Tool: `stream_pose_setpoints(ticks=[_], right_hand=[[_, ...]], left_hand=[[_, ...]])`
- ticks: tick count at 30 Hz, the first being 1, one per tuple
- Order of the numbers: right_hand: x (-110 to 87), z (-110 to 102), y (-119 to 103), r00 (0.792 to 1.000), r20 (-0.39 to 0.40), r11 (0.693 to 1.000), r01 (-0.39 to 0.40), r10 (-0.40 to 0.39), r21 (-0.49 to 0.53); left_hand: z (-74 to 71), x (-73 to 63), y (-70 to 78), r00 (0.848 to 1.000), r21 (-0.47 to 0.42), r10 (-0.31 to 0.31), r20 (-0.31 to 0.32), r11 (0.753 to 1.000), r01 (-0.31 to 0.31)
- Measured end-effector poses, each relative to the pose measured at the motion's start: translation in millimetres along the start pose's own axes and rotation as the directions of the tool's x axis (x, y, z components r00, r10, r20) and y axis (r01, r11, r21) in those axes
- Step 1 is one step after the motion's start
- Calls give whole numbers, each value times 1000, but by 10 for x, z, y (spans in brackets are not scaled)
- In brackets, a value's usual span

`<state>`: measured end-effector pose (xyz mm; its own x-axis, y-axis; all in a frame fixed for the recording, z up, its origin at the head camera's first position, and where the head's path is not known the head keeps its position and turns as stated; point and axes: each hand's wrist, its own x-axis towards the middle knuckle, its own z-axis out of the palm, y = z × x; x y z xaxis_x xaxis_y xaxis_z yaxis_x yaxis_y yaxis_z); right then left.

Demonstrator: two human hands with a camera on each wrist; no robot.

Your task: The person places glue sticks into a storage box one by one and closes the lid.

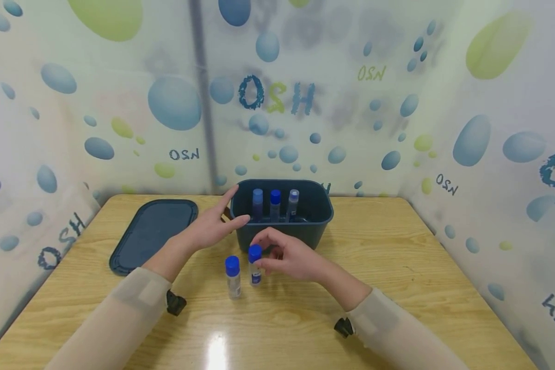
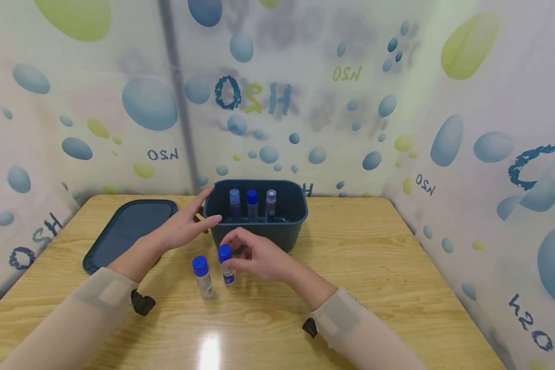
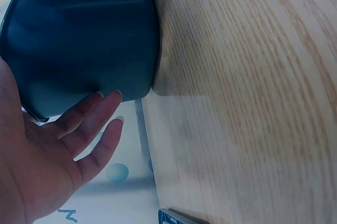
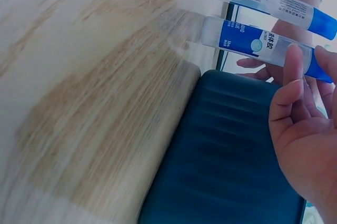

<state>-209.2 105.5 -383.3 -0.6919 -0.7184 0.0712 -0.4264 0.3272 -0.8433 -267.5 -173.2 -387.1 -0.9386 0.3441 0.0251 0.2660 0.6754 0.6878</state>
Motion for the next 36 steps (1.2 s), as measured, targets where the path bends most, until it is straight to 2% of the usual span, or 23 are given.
stream_pose_setpoints(ticks=[11,18,24,31,36], right_hand=[[-105,-89,-167,991,-51,991,123,-125,-46],[-186,-172,-349,975,-140,983,161,-171,-84],[-205,-214,-449,936,-226,962,248,-269,-116],[-184,-284,-528,874,-309,927,348,-375,-140],[-162,-392,-599,847,-360,920,369,-391,-133]], left_hand=[[11,0,-1,1000,13,1,0,1000,-1],[10,1,0,1000,13,-4,-2,1000,4],[11,-1,-6,1000,11,-6,-3,1000,6],[23,12,-4,1000,12,-11,-1,1000,11],[20,15,15,1000,11,-18,3,1000,18]])
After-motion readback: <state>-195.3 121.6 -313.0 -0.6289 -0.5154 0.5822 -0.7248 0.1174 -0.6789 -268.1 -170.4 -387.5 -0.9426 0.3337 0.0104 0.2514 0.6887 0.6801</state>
